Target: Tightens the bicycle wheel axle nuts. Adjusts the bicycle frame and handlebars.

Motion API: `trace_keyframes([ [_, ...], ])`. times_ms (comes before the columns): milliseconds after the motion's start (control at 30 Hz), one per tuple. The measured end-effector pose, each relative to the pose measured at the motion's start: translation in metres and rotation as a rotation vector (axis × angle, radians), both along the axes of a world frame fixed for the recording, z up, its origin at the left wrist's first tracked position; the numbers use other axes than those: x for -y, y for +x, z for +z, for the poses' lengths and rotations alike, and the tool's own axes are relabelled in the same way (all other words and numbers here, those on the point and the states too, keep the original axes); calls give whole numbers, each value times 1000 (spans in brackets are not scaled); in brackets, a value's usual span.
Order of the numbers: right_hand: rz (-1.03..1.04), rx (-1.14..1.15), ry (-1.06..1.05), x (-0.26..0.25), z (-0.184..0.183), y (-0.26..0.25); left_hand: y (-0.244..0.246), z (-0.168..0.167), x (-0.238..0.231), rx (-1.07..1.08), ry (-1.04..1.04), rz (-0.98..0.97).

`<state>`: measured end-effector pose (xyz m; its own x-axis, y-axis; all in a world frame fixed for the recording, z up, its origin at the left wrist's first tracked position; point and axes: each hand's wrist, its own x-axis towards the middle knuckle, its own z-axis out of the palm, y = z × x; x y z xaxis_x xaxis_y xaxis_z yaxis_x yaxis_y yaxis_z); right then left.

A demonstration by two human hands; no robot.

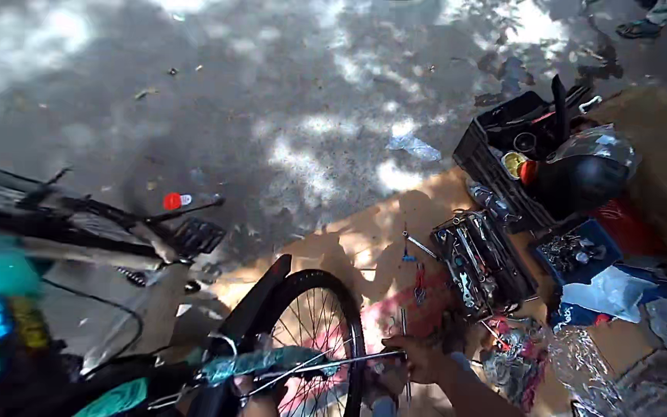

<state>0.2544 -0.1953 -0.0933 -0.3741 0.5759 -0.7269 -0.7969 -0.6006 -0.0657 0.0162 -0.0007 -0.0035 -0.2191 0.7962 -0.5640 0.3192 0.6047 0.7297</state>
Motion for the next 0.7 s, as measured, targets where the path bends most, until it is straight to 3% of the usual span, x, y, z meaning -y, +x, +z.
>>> trace_keyframes([
  [167,-3,-318,209,12,7,0,10,7,-1,-98,-30,49],
  [300,43,-126,175,4,9,0,19,19,-1,-127,-37,88],
  [700,1,279,458,-1,-4,4,20,16,-1,-132,-19,124],
])
